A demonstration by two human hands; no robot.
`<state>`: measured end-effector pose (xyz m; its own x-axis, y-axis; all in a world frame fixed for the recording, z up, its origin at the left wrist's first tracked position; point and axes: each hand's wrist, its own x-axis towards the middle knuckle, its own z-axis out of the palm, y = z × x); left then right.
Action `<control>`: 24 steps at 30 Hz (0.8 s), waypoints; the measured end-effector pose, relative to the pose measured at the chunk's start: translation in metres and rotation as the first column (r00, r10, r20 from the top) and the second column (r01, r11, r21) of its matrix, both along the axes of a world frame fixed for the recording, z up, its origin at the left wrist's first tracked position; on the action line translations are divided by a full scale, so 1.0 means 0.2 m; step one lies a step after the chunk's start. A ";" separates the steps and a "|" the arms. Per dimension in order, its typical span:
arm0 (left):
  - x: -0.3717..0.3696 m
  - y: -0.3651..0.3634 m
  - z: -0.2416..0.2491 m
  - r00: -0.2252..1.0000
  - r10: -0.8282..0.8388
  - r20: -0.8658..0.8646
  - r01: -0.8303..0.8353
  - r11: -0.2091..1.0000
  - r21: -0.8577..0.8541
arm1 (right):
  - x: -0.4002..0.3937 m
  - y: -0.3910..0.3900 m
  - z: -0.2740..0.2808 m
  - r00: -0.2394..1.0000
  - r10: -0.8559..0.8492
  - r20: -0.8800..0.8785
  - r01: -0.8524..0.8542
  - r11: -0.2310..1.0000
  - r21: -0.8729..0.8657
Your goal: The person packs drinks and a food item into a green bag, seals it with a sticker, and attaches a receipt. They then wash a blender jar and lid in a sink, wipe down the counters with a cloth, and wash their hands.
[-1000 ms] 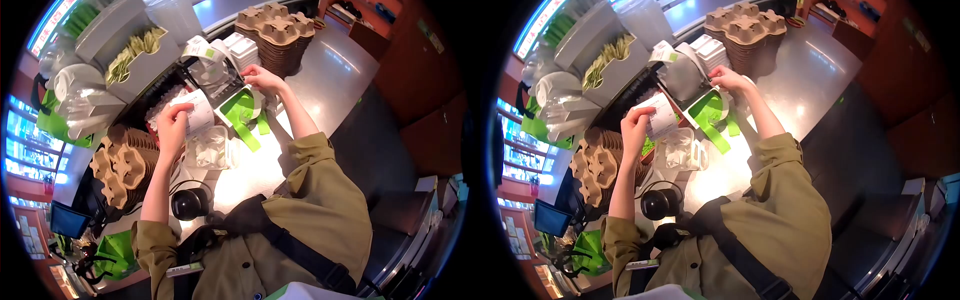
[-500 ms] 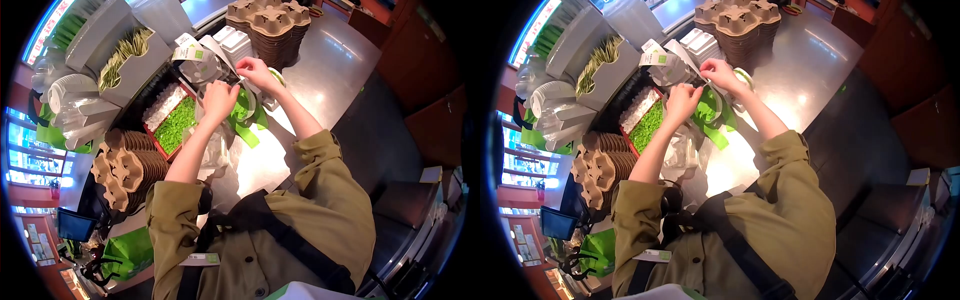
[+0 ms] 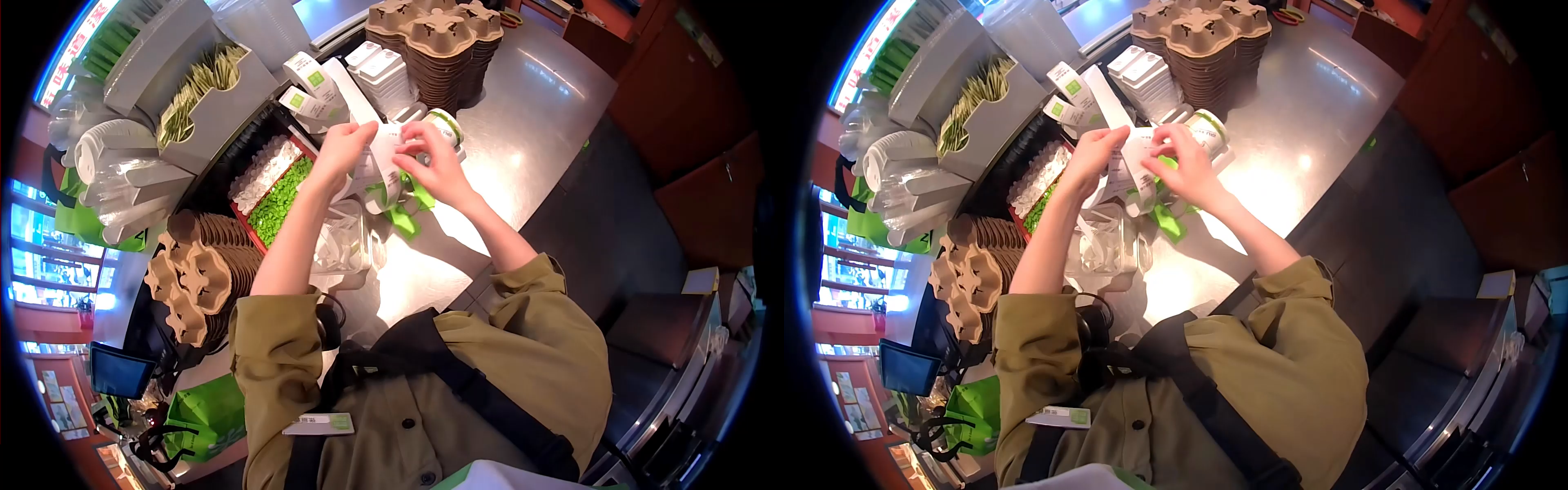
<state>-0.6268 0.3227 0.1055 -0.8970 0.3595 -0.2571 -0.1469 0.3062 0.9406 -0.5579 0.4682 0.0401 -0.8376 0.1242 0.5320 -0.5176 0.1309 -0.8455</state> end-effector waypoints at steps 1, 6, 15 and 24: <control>-0.02 -0.03 -0.02 0.999 -0.031 0.010 0.030 0.997 0.067 | 0.03 0.04 0.04 0.990 0.032 0.140 -0.041 0.998 0.055; -0.05 -0.05 -0.05 0.998 -0.026 0.056 0.015 0.984 0.180 | 0.06 0.03 0.10 0.990 0.138 0.021 -0.138 0.953 0.268; 0.13 -0.04 0.10 0.985 -0.155 0.070 0.141 0.976 0.165 | 0.11 0.02 0.19 0.994 -0.010 -0.113 0.043 0.955 0.293; 0.10 0.00 0.03 0.983 -0.043 0.178 -0.009 0.960 0.280 | 0.14 0.01 0.21 0.640 -0.160 -0.751 0.675 0.584 0.451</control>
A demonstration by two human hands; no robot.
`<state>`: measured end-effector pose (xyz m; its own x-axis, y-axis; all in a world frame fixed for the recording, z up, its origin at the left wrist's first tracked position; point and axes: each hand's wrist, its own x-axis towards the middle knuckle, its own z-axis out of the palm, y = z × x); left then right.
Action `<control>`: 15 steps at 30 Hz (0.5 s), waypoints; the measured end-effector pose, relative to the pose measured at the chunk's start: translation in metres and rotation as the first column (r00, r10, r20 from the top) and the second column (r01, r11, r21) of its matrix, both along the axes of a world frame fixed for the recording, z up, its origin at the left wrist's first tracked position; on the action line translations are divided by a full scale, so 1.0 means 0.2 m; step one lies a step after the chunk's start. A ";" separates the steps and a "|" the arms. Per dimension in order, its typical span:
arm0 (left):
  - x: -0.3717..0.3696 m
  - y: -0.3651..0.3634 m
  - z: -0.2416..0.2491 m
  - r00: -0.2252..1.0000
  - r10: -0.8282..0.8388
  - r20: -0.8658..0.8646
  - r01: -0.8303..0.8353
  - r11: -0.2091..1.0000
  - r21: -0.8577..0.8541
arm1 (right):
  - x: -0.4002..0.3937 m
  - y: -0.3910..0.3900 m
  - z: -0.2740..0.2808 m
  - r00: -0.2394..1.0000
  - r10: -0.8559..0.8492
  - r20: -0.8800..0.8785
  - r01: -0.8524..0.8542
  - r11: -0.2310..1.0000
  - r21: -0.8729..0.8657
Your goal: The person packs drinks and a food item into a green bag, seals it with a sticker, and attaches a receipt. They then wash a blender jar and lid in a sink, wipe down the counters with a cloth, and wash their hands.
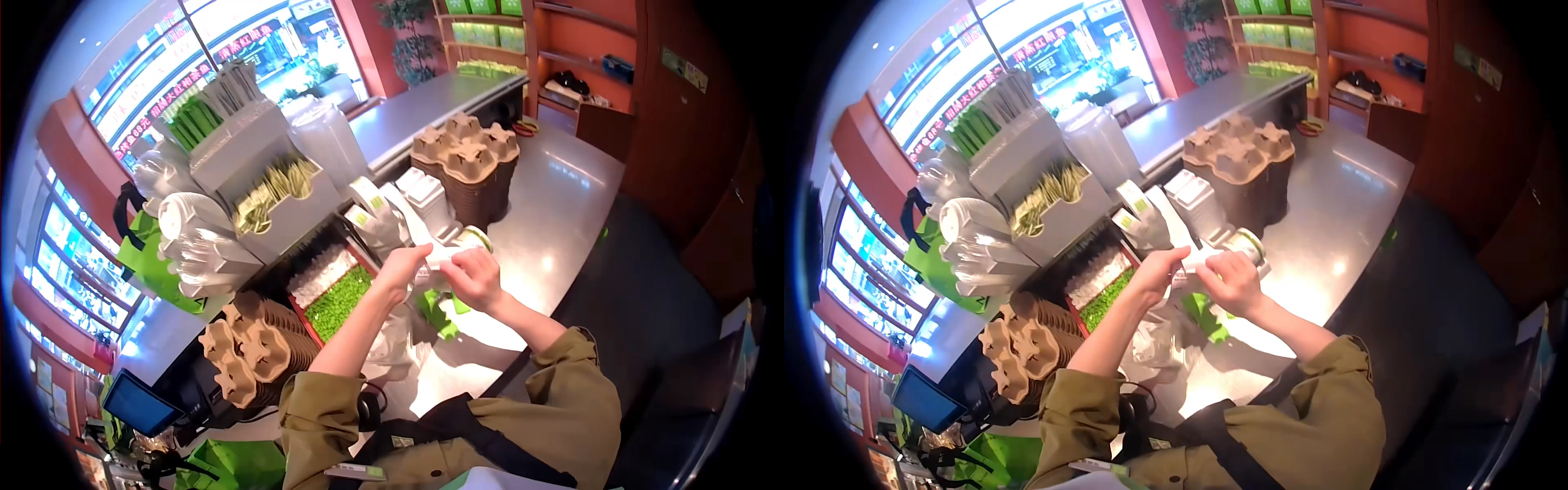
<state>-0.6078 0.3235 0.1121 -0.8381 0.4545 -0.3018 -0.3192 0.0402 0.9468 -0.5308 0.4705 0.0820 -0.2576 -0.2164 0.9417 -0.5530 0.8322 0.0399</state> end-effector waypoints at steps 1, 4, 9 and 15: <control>0.00 0.00 -0.01 0.998 0.018 0.055 -0.024 0.994 0.105 | 0.02 0.00 0.03 1.000 0.023 -0.012 -0.022 0.999 0.035; -0.09 -0.06 -0.11 0.972 0.138 -0.191 -0.152 0.986 -0.063 | 0.21 -0.04 0.18 0.967 0.254 -0.026 -0.251 0.964 0.085; -0.03 -0.30 -0.06 0.656 -0.296 -0.694 -0.407 0.636 -0.656 | 0.51 0.07 0.45 0.717 0.681 0.148 -0.664 0.732 -0.153; 0.66 -0.66 0.33 0.500 0.130 -0.856 -0.339 0.939 -0.055 | 0.33 -0.22 0.51 0.051 0.982 0.183 -0.362 0.189 -0.913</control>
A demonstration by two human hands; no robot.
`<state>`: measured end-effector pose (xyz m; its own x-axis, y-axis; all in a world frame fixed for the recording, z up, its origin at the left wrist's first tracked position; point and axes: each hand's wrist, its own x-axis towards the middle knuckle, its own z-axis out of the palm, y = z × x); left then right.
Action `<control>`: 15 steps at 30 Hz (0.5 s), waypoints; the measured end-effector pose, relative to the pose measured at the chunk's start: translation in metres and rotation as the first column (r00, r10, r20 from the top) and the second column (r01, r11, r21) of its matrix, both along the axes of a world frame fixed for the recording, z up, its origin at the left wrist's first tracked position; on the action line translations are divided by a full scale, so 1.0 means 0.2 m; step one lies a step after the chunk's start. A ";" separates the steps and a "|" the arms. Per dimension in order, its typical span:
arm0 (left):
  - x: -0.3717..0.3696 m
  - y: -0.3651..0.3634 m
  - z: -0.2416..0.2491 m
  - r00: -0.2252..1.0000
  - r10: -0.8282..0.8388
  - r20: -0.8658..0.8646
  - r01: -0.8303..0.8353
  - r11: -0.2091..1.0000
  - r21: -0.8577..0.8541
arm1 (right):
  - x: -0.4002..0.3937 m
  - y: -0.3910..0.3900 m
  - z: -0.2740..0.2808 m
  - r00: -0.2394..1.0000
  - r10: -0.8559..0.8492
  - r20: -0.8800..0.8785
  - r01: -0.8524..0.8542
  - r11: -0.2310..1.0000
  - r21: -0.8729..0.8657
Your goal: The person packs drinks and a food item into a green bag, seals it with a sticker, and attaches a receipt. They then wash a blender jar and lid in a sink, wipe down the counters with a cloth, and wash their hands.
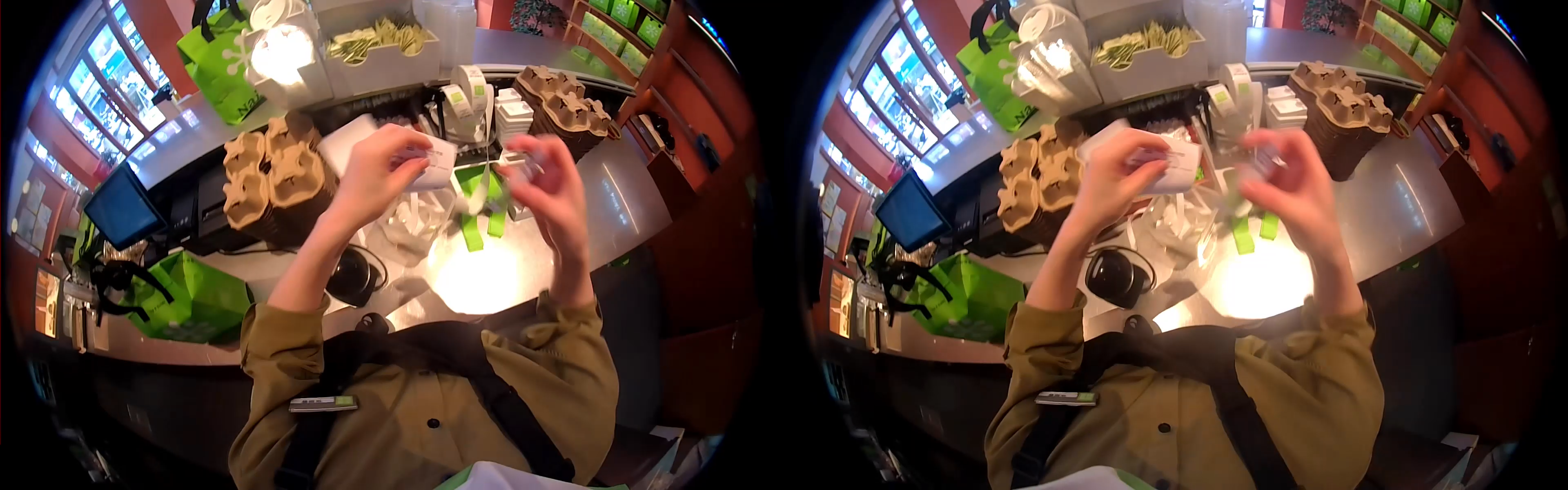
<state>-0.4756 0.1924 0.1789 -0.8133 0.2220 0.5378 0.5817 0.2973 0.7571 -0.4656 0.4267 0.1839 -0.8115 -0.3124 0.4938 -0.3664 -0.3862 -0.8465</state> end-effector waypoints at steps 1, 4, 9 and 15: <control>0.10 -0.03 0.02 1.000 0.000 0.026 -0.002 0.997 0.083 | -0.06 -0.08 0.00 0.997 0.077 -0.005 -0.077 0.997 -0.006; 0.30 -0.11 0.04 0.997 -0.002 0.082 -0.019 0.968 0.250 | -0.10 -0.31 0.10 0.986 0.166 0.020 -0.165 0.986 -0.024; 0.52 -0.25 0.05 0.991 0.073 0.108 -0.111 0.906 0.409 | 0.01 -0.66 0.17 0.975 0.220 -0.025 -0.211 0.958 0.196; 0.76 -0.50 0.01 0.968 0.249 0.027 -0.230 0.842 0.488 | 0.20 -1.02 0.13 0.947 0.239 -0.214 -0.171 0.940 0.294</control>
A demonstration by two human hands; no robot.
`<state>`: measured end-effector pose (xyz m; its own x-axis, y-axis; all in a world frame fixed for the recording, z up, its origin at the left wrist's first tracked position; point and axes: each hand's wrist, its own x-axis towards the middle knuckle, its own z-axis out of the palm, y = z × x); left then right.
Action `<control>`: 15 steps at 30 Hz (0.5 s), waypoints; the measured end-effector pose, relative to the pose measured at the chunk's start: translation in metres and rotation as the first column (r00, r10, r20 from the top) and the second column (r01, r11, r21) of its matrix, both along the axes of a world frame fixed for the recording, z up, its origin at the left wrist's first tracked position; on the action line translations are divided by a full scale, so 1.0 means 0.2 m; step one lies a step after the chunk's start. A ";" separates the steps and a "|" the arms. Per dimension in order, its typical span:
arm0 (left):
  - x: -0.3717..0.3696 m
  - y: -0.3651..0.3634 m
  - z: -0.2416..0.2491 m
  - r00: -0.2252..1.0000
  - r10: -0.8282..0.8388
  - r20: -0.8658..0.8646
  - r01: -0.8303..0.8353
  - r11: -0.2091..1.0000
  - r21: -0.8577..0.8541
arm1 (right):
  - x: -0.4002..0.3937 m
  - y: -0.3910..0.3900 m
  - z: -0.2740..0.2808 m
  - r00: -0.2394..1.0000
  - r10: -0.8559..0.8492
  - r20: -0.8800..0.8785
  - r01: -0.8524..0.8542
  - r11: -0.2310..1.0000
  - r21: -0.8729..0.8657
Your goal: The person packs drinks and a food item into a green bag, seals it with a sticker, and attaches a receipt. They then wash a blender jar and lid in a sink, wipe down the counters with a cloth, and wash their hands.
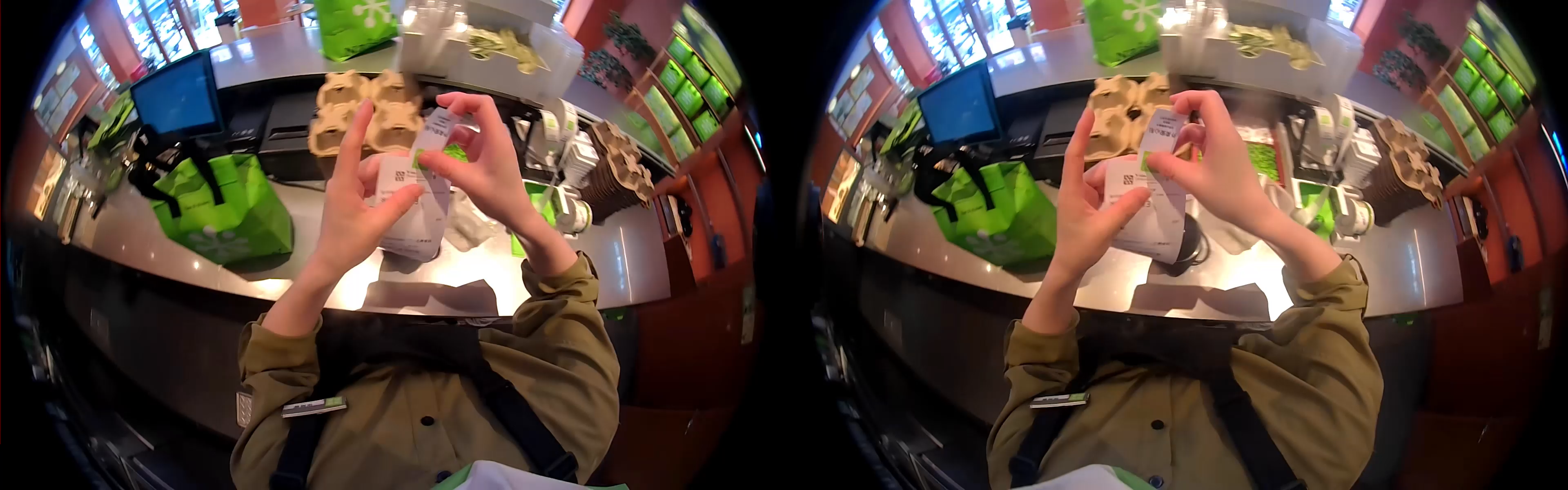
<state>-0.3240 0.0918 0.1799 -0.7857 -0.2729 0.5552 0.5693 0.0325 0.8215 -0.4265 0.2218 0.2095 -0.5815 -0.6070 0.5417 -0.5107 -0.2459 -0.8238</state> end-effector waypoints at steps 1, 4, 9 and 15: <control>0.03 -0.04 -0.02 0.998 0.053 0.018 -0.053 0.999 0.009 | 0.04 -0.08 -0.02 0.997 -0.008 -0.074 0.007 1.000 -0.018; 0.22 -0.22 -0.07 0.926 0.355 0.124 -0.351 0.935 -0.056 | 0.19 -0.29 -0.12 0.938 -0.026 -0.347 0.029 1.000 0.006; 0.61 -0.59 -0.26 0.794 0.521 0.312 -0.559 0.828 0.040 | 0.44 -0.71 -0.13 0.743 0.163 -0.650 0.020 0.964 0.264; 0.75 -1.03 -0.35 0.734 0.575 0.362 -0.672 0.694 0.259 | 0.51 -1.25 -0.15 0.686 -0.028 -0.727 0.163 0.980 0.115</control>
